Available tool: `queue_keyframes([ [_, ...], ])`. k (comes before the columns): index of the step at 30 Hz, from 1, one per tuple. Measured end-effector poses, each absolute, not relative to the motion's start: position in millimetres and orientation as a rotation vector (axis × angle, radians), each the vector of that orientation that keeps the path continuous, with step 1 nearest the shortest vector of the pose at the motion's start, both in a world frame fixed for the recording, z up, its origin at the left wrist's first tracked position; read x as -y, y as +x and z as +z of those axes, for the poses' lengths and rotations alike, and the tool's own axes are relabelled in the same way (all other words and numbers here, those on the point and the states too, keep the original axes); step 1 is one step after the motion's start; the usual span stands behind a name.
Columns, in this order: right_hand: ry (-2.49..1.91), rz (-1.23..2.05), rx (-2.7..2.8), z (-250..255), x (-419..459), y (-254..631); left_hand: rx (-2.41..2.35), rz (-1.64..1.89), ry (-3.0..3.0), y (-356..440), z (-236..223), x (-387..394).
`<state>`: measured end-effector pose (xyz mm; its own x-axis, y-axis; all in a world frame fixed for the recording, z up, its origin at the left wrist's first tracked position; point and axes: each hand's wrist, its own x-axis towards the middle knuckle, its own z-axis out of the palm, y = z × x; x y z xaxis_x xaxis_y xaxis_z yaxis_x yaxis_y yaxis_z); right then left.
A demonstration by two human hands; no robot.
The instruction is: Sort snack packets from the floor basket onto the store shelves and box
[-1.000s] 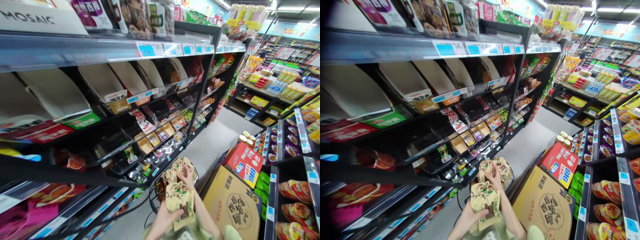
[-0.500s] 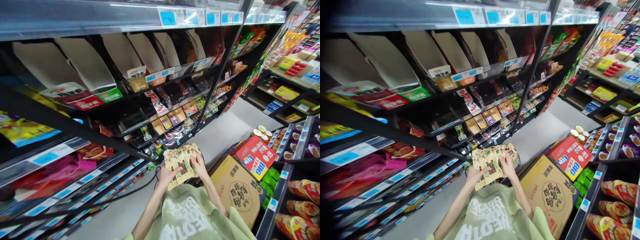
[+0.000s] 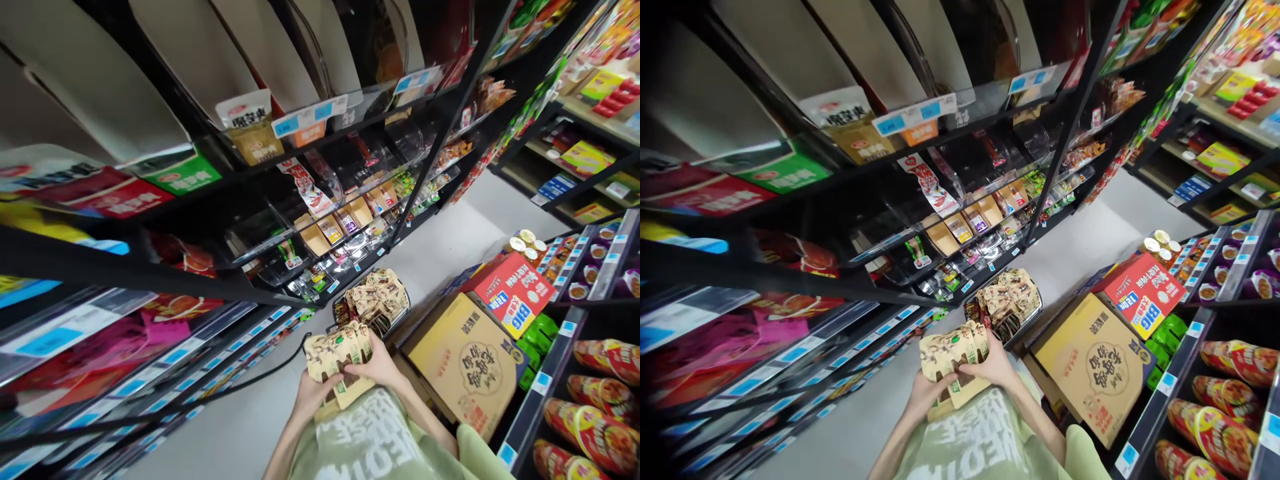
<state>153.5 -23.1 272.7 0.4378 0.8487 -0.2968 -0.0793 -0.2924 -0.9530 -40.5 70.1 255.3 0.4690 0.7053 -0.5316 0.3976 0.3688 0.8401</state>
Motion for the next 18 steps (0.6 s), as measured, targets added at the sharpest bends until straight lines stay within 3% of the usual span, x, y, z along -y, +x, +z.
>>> queue_keyframes([
  [18, -1.848, 0.853, 0.299, 287.6, -17.7, 53.3, -0.687, -0.206, 1.332, -92.7, 249.5, -182.1],
])
